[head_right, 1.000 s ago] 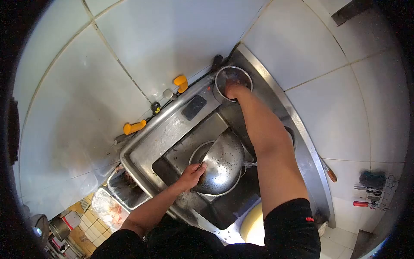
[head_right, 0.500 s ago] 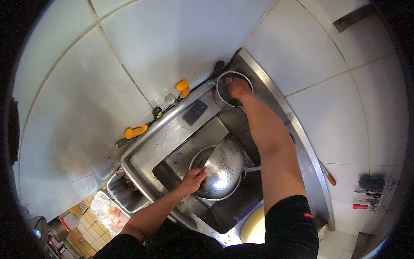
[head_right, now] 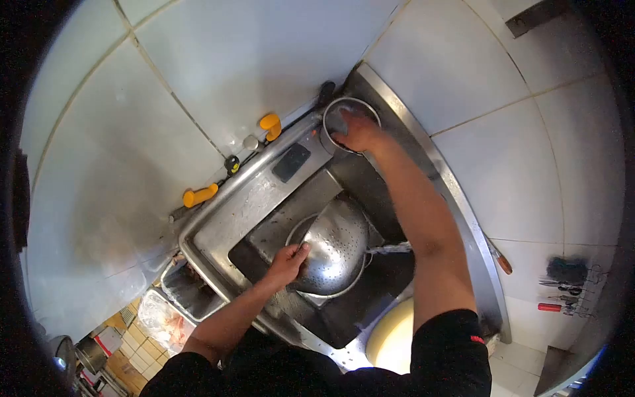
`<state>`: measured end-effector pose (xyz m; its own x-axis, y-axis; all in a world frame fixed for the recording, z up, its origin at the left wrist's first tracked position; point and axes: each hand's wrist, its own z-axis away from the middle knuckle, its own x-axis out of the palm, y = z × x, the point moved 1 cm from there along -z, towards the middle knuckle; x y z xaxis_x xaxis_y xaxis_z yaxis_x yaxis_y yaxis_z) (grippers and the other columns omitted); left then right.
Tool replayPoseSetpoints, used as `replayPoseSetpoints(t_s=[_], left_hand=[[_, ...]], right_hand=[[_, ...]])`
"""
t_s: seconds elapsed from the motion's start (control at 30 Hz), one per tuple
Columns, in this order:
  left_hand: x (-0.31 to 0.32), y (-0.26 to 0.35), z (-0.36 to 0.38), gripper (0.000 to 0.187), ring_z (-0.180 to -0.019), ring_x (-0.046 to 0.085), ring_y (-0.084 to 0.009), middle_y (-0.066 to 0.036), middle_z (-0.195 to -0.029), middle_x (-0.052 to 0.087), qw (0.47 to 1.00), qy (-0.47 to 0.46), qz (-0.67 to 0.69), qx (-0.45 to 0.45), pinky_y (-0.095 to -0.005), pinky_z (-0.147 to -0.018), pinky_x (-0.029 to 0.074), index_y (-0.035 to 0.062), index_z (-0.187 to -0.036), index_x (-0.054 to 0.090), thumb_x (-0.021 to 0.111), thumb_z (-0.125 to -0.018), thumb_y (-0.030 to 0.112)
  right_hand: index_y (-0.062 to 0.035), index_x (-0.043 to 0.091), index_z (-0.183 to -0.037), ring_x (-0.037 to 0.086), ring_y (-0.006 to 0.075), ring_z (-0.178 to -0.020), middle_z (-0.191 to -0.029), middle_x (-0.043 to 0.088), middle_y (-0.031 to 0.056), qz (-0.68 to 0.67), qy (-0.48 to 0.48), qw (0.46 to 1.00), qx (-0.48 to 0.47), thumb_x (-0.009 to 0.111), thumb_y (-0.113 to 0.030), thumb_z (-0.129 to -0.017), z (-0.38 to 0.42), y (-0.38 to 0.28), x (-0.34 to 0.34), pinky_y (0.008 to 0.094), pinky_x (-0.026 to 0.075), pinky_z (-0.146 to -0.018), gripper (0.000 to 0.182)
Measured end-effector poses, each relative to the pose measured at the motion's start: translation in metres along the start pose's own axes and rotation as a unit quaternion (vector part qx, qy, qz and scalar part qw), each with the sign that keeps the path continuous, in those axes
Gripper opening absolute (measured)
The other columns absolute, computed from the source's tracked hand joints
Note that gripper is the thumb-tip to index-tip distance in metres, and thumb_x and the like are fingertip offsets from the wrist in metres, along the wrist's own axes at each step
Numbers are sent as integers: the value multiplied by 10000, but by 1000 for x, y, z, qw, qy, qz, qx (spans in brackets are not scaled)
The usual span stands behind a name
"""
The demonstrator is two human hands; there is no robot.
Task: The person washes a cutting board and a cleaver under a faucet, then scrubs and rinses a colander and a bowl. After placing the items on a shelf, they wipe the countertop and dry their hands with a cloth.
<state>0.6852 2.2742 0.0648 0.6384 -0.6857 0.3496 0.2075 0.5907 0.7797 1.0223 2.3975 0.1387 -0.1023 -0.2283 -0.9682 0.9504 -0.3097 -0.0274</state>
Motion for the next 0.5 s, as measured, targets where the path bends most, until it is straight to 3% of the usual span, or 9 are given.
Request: replayPoseSetpoints(t_s=[0.07, 0.13, 0.2, 0.27, 0.3, 0.37, 0.5], left_hand=[[-5, 4, -3, 437, -556, 371, -41, 65, -611, 426, 995, 49, -76, 31, -243, -485, 312, 87, -679, 505, 515, -936, 440], [-8, 5, -5, 436, -563, 379, -43, 64, -613, 432, 996, 53, -65, 13, -245, -492, 321, 83, -679, 504, 516, -937, 434], [-13, -4, -10, 428, -592, 397, -51, 58, -624, 449, 997, 57, -51, 13, -250, -520, 346, 58, -715, 535, 517, -938, 423], [-15, -7, -12, 443, -588, 383, -55, 55, -612, 437, 996, 69, -52, 20, -259, -521, 341, 44, -703, 537, 516, -938, 419], [-17, -6, -13, 458, -585, 368, -59, 52, -600, 424, 995, 82, -56, 28, -269, -521, 335, 30, -692, 538, 515, -938, 416], [-20, -4, -11, 444, -596, 373, -58, 53, -613, 433, 994, 80, -73, 29, -269, -528, 337, 27, -704, 543, 516, -940, 403], [-25, -9, -12, 431, -606, 378, -59, 50, -621, 437, 991, 101, -54, 62, -266, -541, 340, 25, -718, 547, 513, -942, 391]], right_hand=[[-74, 530, -1218, 524, 361, -1099, -1226, 522, 204, -69, 69, 994, -53, 593, -333, -861, 48, -2, -47, 427, 405, -953, 446], [-89, 608, -1061, 554, 344, -1007, -1067, 591, 165, 1, -50, 999, -15, 631, -318, -831, 105, -7, -87, 424, 435, -880, 324], [-141, 625, -1041, 558, 332, -993, -1000, 615, 134, 44, -237, 971, -4, 640, -349, -811, 162, -5, -102, 414, 444, -859, 311], [-135, 630, -1031, 566, 285, -1042, -1018, 619, 117, 162, -326, 928, -78, 609, -429, -811, 210, 8, -82, 449, 381, -951, 368], [-150, 652, -1008, 558, 262, -1069, -1007, 626, 116, 239, -309, 911, -131, 596, -440, -800, 234, 13, -75, 478, 334, -985, 361], [-147, 663, -958, 599, 241, -1002, -906, 654, 97, 299, -327, 885, -145, 586, -415, -796, 252, 27, -65, 490, 332, -985, 322], [-120, 652, -891, 636, 252, -893, -781, 655, 97, 251, -286, 916, -126, 581, -388, -788, 249, 40, -67, 460, 412, -910, 296]])
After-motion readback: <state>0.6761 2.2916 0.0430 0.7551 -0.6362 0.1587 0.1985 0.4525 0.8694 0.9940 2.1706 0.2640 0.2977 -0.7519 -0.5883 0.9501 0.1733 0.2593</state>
